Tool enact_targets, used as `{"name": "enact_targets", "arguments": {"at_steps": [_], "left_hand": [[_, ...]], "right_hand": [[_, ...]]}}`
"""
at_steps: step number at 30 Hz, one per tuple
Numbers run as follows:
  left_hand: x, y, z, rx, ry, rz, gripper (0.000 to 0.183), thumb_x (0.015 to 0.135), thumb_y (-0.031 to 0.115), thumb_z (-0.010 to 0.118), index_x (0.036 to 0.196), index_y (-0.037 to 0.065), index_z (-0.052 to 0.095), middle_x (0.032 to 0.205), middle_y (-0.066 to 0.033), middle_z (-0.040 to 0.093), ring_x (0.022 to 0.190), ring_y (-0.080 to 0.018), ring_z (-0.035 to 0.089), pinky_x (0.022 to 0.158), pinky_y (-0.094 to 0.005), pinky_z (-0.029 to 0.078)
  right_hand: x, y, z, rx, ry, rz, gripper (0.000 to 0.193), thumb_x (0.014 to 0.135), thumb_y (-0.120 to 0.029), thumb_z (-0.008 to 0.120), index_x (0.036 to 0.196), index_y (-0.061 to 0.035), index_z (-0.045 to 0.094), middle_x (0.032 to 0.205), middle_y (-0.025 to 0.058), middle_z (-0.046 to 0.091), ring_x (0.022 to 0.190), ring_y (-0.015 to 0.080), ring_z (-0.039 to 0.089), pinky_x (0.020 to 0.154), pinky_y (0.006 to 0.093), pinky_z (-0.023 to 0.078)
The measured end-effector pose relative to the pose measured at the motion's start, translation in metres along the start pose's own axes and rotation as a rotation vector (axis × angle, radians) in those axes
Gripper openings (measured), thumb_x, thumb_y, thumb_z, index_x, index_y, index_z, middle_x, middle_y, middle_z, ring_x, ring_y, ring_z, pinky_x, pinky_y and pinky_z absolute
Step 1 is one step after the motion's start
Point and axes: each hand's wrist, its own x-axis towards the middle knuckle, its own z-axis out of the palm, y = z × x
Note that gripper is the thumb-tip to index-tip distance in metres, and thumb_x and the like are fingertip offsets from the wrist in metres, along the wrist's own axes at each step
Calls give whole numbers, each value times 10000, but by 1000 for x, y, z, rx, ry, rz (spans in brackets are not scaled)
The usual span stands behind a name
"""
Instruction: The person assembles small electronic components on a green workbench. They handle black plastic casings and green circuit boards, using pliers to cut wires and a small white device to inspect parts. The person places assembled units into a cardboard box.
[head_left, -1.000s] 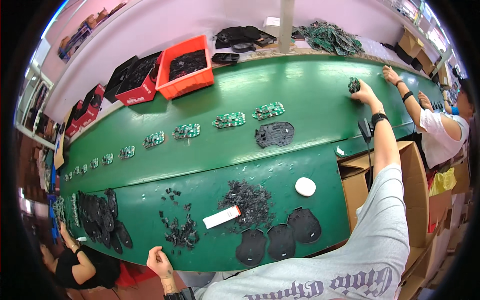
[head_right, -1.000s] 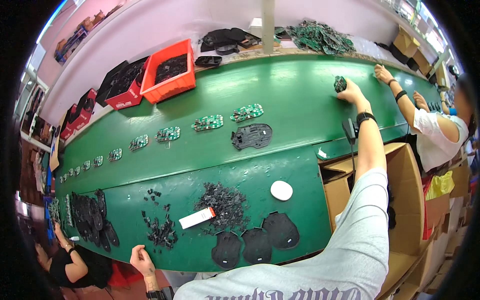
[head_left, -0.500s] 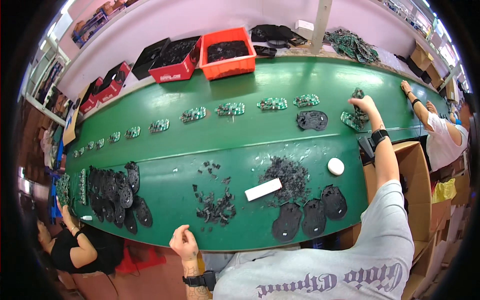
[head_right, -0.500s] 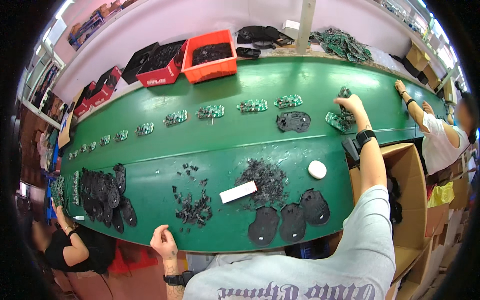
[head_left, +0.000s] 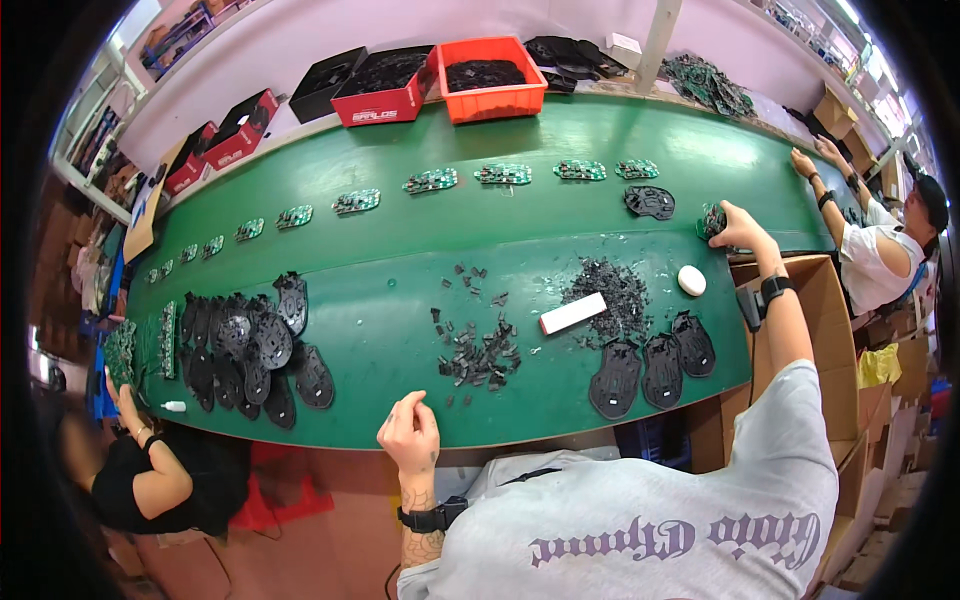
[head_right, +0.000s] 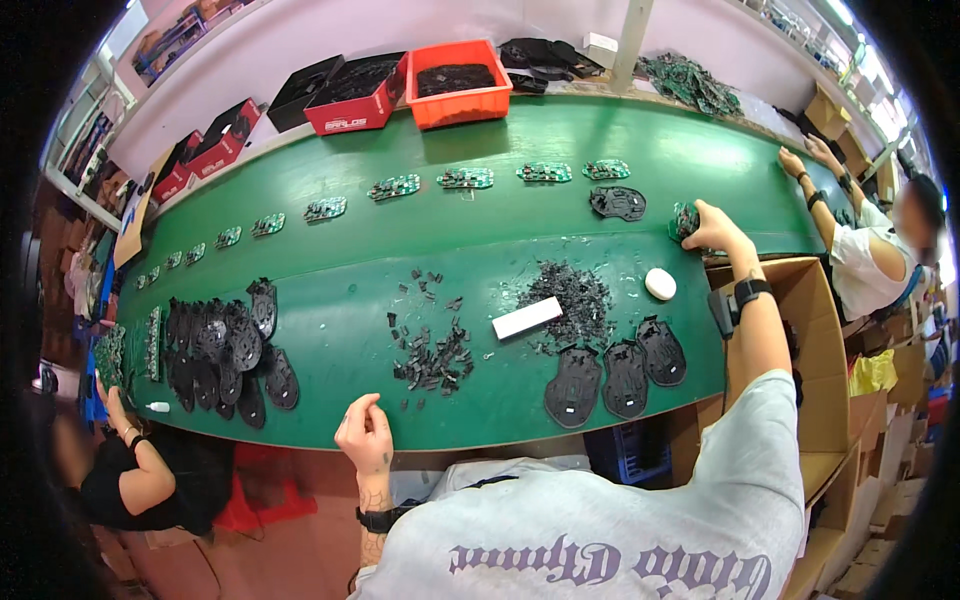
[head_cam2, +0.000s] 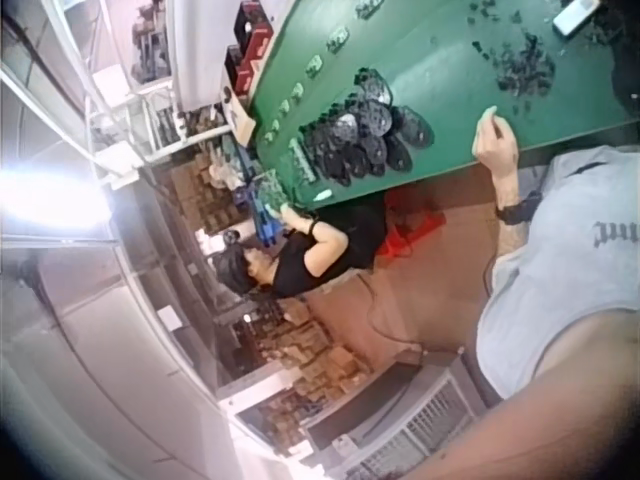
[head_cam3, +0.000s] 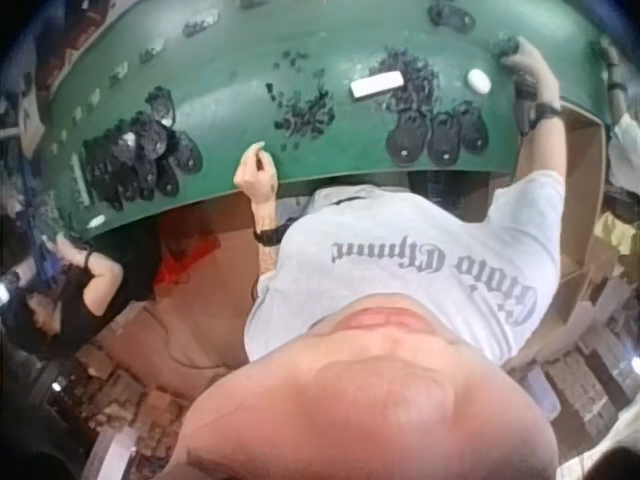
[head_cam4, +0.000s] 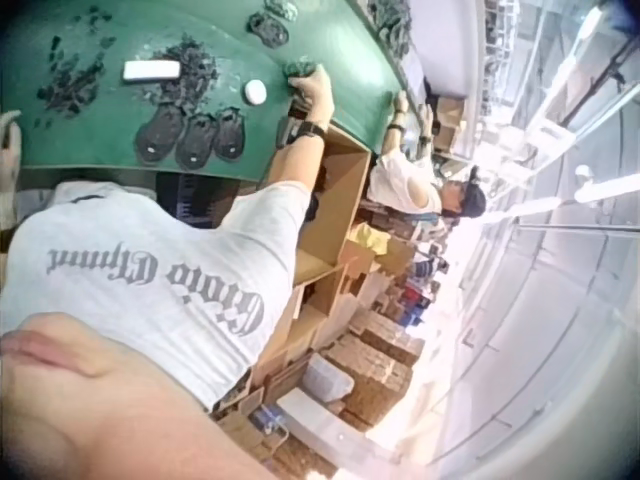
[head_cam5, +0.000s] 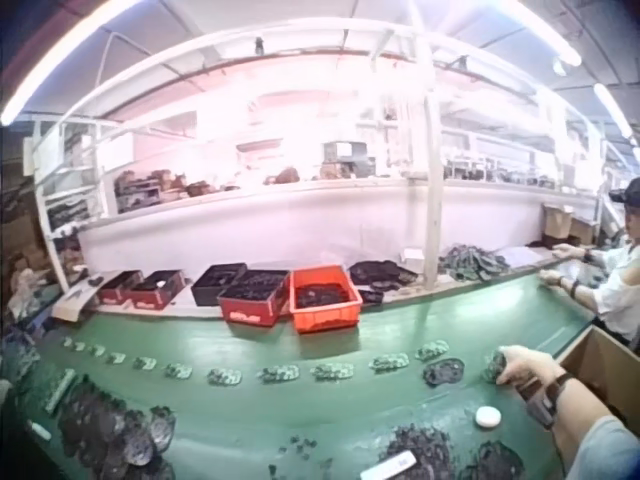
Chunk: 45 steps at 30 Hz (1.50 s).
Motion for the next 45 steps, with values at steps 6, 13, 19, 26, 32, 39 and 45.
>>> {"name": "enact_targets", "arguments": {"at_steps": [6, 13, 19, 26, 32, 39, 45], "left_hand": [[-1, 5, -11, -90, 93, 13, 146, 782, -22, 616, 882, 56, 686, 752, -130, 657, 603, -254, 629, 562, -319, 502], [37, 50, -20, -996, -228, -183, 810, 810, 229, 725, 1456, 92, 255, 1224, -102, 521, 1062, -170, 555, 925, -337, 470], [57, 51, -11, -1769, -7, -546, 843, 858, 306, 704, 1483, 112, 174, 1315, -80, 449, 1171, -185, 505, 974, -340, 450], [50, -13, -61, -1643, 268, -701, 528, 869, 141, 636, 1336, 106, 392, 1176, -48, 530, 1027, -164, 569, 867, -340, 519], [72, -129, -178, -1362, 730, -630, 315, 866, 214, 587, 1160, 130, 515, 1049, -68, 582, 941, -258, 620, 747, -538, 574], [103, -289, -329, -771, 1123, -476, 525, 824, 230, 716, 1243, 119, 419, 1144, -76, 548, 981, -209, 601, 690, -391, 583], [145, -341, -379, 406, 909, -374, 667, 707, 220, 792, 1260, 69, 450, 1157, -188, 591, 1054, -301, 601, 915, -378, 452]], "right_hand": [[-2, -9, -1, 0, 376, -51, 552, 651, -166, 734, 1111, 44, 513, 1023, 240, 616, 950, 344, 616, 820, 395, 491], [-71, -267, -9, 812, 122, -377, 418, 774, -120, 722, 1143, -57, 538, 884, 16, 597, 719, 81, 549, 610, 226, 452], [-158, -454, 56, 354, -63, -867, 859, 630, -172, 776, 1357, 31, 366, 1179, 232, 519, 1102, 368, 496, 961, 423, 421], [-177, -505, 96, 390, -141, -1047, 888, 724, -192, 772, 1406, 80, 272, 1350, 245, 393, 1243, 400, 389, 1052, 445, 346], [-169, -485, 67, 462, -71, -926, 656, 731, -80, 728, 1335, -41, 476, 1258, 173, 547, 1205, 318, 499, 1015, 419, 393], [-187, -451, 158, 598, -381, -984, 388, 748, -50, 694, 1127, -30, 613, 992, 99, 670, 912, 282, 615, 805, 355, 494], [-181, -464, 185, 436, -92, -1192, 248, 687, 19, 673, 918, -65, 641, 896, 83, 609, 784, 278, 564, 675, 376, 474]]}}
